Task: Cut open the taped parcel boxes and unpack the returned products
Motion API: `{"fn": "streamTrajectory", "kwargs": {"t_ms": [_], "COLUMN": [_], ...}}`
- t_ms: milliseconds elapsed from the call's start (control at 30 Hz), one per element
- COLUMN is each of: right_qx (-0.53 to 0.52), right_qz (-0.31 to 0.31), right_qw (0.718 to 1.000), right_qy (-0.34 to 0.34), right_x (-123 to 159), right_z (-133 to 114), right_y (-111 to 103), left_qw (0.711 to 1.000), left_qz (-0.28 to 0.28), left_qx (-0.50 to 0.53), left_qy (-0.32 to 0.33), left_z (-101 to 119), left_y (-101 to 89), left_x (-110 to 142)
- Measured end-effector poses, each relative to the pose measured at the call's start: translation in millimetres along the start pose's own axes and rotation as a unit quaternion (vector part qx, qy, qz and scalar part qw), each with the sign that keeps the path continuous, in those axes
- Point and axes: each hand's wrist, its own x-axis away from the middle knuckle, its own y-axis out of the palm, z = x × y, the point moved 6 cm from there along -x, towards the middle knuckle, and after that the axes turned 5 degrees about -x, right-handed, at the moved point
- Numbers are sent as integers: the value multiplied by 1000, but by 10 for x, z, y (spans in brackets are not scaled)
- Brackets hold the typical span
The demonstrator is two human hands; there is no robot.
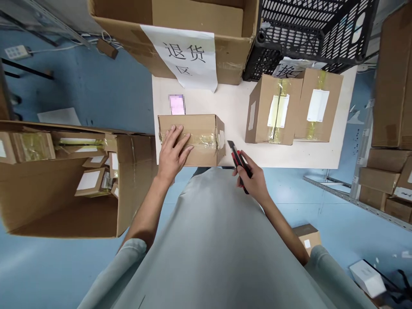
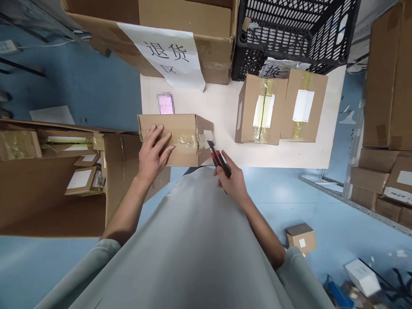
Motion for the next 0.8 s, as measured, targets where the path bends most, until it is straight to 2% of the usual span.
{"fn": "streamTrajectory", "kwargs": {"t_ms": [100, 233, 333, 433, 533, 633, 733, 800], "right_qx": [42, 76, 97, 63, 8, 7, 44, 61], "right_qz": [61, 113, 112, 88, 47, 41, 59, 77], "right_qw": [997, 990, 989, 994, 999, 999, 997, 995], "right_qy": [-13, -23, -8, 2, -5, -13, -13, -18], "right_x": [-209, -930, -1438, -1702, -1764, -1713, -1573, -1425], "right_z": [76, 482, 806, 959, 940, 847, 743, 656], "right_y": [-94, -96, 17, 209, 427, 560, 588, 545], "left_qw": [1000, 999, 999, 998, 994, 992, 993, 992], "left_qz": [10, 31, 40, 53, 67, 61, 42, 26], "left_qx": [9, 10, -3, -18, -24, -3, 31, 55], "left_qy": [-15, -15, -24, -42, -83, -108, -102, -108], "left_z": [-239, -480, -604, -695, -756, -730, -645, -628], "left_y": [-172, -349, -445, -579, -763, -938, -1046, -1033], "left_x": [68, 141, 200, 266, 335, 394, 443, 483]}}
